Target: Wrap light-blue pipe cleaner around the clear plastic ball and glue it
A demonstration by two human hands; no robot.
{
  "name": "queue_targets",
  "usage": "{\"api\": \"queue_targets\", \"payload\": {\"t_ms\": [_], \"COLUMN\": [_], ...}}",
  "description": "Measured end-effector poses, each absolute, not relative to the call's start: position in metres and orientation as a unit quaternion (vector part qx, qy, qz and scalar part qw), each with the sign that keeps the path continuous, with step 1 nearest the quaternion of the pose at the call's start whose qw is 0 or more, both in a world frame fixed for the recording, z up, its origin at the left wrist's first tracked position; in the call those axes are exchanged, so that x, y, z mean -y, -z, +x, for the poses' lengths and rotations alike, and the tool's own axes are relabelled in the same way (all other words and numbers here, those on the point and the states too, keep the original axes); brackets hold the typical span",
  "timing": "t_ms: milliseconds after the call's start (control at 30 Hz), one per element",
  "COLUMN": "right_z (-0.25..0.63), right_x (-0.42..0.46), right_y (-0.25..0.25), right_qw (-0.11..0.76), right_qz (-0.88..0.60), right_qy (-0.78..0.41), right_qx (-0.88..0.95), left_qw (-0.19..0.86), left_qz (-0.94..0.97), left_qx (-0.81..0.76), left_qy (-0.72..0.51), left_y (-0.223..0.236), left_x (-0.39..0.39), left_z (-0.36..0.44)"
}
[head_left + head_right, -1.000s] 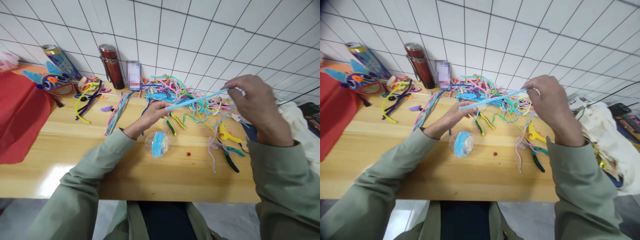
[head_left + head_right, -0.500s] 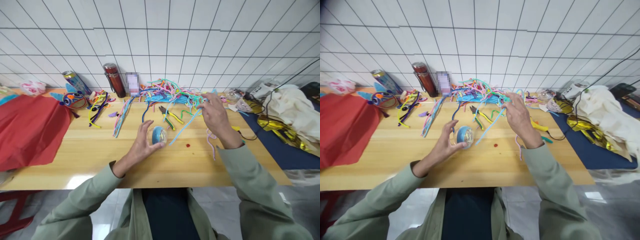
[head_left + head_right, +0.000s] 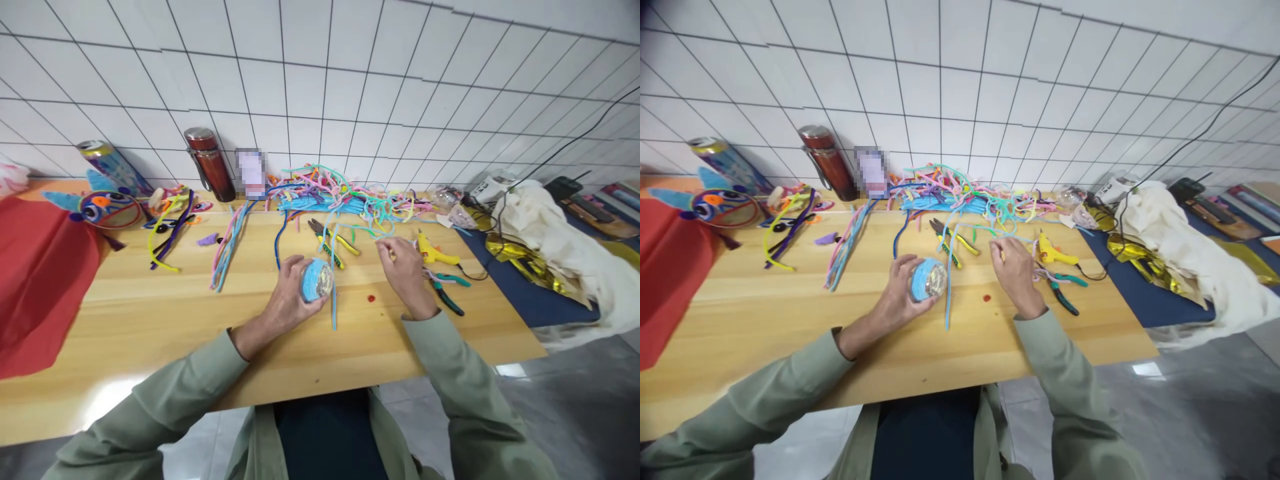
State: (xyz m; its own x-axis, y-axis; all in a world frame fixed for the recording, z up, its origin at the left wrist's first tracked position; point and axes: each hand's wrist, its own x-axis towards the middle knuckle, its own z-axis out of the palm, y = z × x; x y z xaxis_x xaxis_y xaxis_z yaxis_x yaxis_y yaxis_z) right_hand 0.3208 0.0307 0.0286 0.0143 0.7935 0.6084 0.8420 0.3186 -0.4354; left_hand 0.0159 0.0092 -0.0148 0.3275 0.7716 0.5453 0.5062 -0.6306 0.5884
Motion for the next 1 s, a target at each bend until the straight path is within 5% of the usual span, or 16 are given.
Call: {"api": "queue_targets", "payload": {"t_ms": [1000], "right_z": [0.301], "right_x": [-0.010], "right_y": [-0.006], "right_qw": [0.358], "right_qz": [-0.515], "right_qy": [-0.208], "right_qx": [0.750], "left_qw": [0.184], "left_qz": [0.784], "left_qx": [-0.419], "left_qy": [-0.420], "left_y": [0.015], "left_x": [0.000], "left_z": [0.006]}}
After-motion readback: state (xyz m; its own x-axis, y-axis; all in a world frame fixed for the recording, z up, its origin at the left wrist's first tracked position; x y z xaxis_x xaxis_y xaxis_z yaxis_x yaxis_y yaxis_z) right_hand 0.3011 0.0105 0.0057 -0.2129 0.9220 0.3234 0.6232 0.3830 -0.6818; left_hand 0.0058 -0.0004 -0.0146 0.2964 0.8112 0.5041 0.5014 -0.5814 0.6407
